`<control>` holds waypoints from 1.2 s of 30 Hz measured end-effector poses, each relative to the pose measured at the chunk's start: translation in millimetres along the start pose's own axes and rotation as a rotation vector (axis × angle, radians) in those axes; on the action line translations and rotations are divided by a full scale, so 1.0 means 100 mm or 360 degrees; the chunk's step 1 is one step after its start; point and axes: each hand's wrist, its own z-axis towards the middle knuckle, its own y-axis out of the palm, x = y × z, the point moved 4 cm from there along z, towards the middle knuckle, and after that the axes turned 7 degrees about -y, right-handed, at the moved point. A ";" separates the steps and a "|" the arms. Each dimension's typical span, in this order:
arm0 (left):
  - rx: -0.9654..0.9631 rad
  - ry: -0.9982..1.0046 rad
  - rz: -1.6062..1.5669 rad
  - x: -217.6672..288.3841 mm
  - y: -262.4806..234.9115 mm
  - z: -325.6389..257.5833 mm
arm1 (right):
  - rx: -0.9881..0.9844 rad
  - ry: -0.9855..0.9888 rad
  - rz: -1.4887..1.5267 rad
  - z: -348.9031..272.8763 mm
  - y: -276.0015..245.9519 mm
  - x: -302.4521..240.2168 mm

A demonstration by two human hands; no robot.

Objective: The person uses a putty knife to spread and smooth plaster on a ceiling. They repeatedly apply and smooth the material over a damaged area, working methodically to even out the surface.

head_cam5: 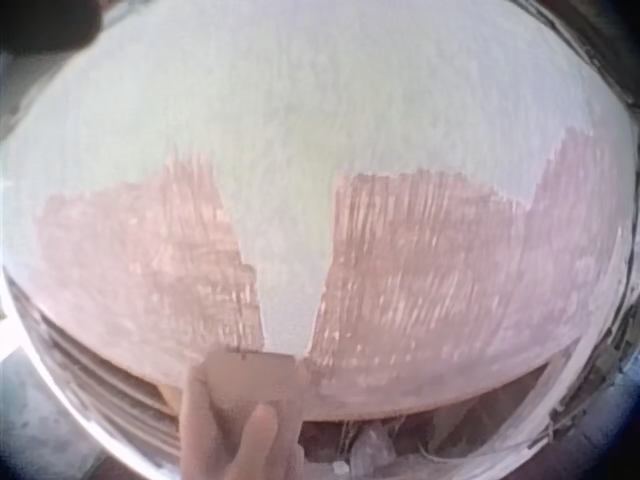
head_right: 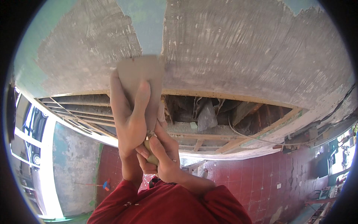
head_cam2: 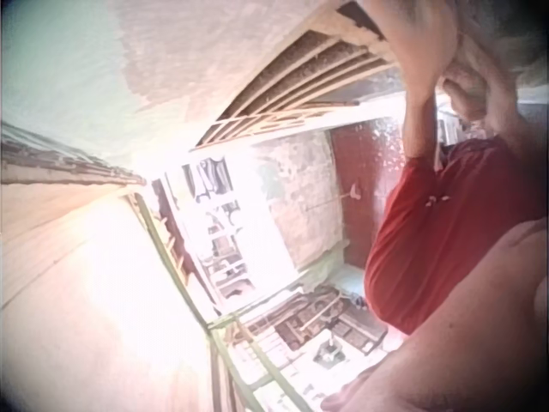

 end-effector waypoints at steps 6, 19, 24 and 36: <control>0.0085 0.0356 0.0527 -0.22 -0.25 -0.07 | -0.0165 0.0133 -0.0112 -0.25 -0.21 0.16; 0.0132 -0.0134 -0.0048 -0.01 -0.07 -0.04 | -0.0048 -0.0082 -0.0502 -0.17 -0.15 0.21; 0.0097 -0.0041 0.0113 0.02 -0.10 0.01 | 0.0001 -0.0091 -0.0621 -0.09 -0.12 0.14; 0.0143 -0.0159 0.0203 0.03 -0.09 0.04 | -0.0193 -0.0180 -0.0501 -0.02 -0.12 0.09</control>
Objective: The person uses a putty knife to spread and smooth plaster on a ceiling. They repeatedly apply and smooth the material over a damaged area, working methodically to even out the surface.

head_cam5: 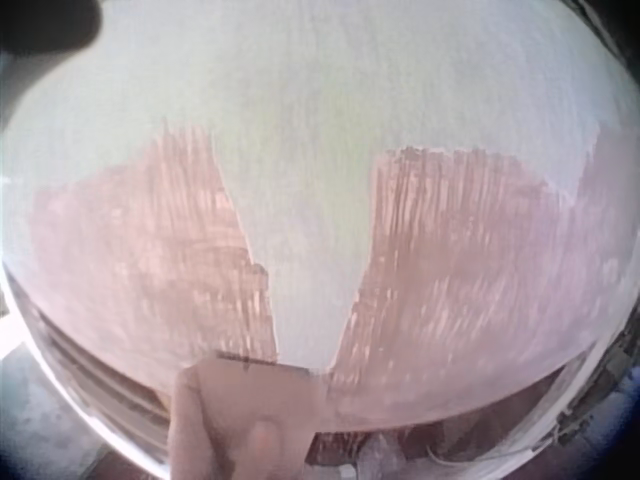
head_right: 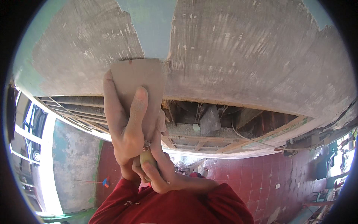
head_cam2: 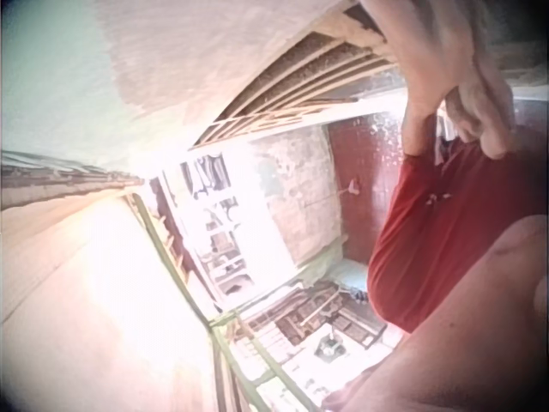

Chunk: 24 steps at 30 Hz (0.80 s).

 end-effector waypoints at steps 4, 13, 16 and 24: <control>0.0025 0.0255 0.0123 -0.12 -0.04 -0.01 | -0.0036 -0.0011 -0.0177 -0.06 0.00 -0.04; -0.0053 0.0196 -0.0154 0.08 0.11 -0.01 | -0.0034 -0.0144 -0.0125 -0.06 -0.02 -0.02; -0.0039 0.0186 -0.0065 -0.03 0.04 -0.06 | -0.0025 -0.0022 -0.0326 -0.10 -0.03 -0.06; 0.0061 0.0168 -0.0135 0.02 0.10 -0.08 | -0.0033 -0.0068 -0.0160 -0.07 -0.01 -0.11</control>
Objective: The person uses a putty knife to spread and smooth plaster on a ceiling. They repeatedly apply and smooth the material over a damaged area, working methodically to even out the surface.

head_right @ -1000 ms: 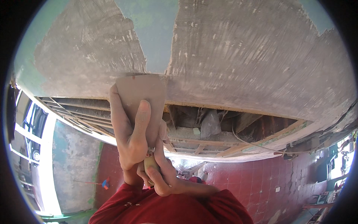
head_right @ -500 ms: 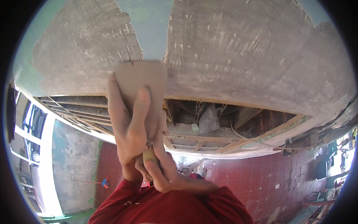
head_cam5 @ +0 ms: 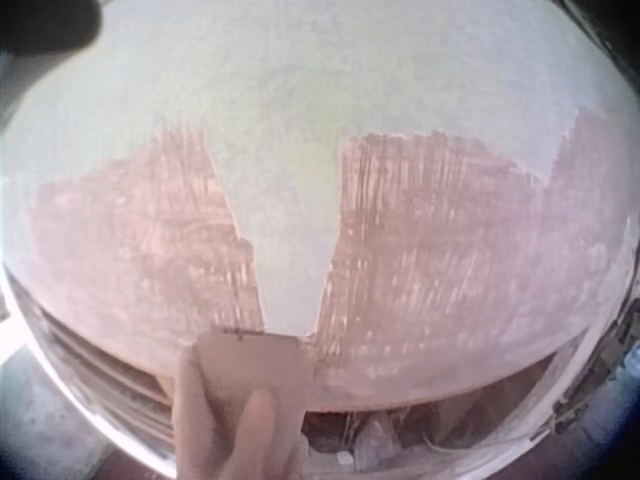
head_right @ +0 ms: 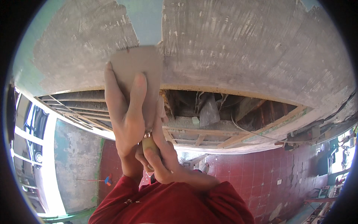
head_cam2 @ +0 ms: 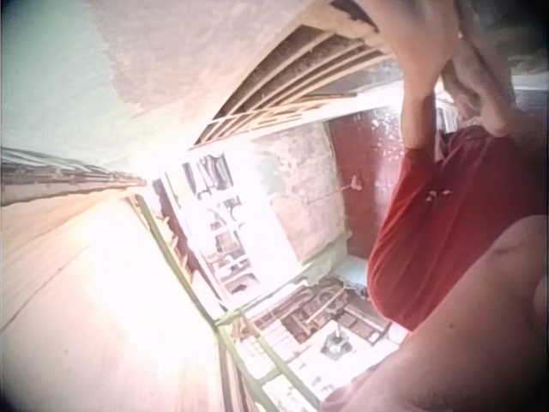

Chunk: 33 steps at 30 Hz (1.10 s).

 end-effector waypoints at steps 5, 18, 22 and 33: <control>-0.0069 0.0000 0.0061 -0.02 -0.02 0.02 | -0.0007 -0.0067 -0.0366 -0.03 -0.02 -0.01; -0.0102 0.0015 0.0020 0.03 0.01 0.05 | 0.0006 0.0005 -0.0023 -0.04 0.01 0.00; -0.0176 0.0138 0.0034 0.08 0.05 0.10 | -0.0007 -0.0005 -0.0027 0.05 0.04 -0.11; -0.0159 0.0184 0.0069 0.10 0.07 0.07 | 0.0015 -0.0075 0.0067 -0.02 0.02 -0.08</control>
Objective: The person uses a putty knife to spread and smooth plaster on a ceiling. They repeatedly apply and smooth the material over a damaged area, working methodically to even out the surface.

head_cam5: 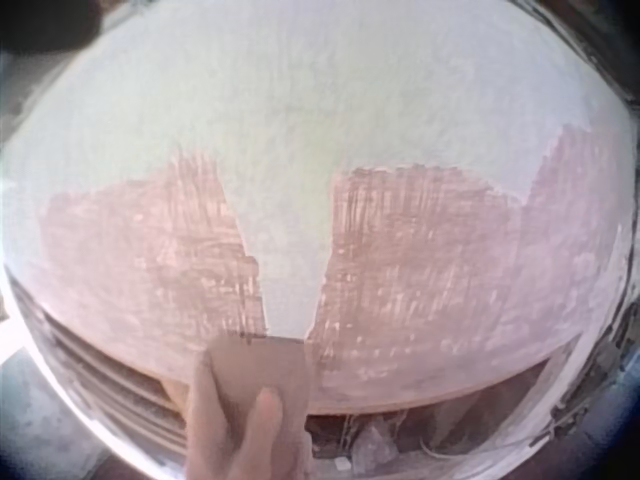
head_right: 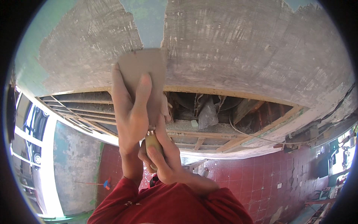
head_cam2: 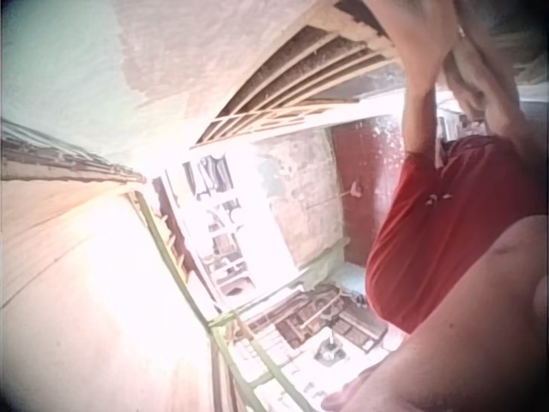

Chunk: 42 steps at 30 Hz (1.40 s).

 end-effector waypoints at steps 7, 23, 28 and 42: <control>0.0198 0.0176 0.0570 -0.01 -0.23 -0.04 | 0.0130 0.0048 -0.0156 0.17 0.06 -0.06; -0.1659 0.2345 0.1880 0.09 0.01 -0.02 | 0.0033 0.0081 -0.0032 0.05 0.10 0.06; -0.1620 0.2312 0.1734 -0.06 -0.01 0.07 | 0.0192 0.0122 0.0012 0.04 0.12 0.13; -0.1770 0.1982 0.1688 0.01 0.01 0.10 | -0.0027 0.0083 0.0390 0.02 0.09 0.14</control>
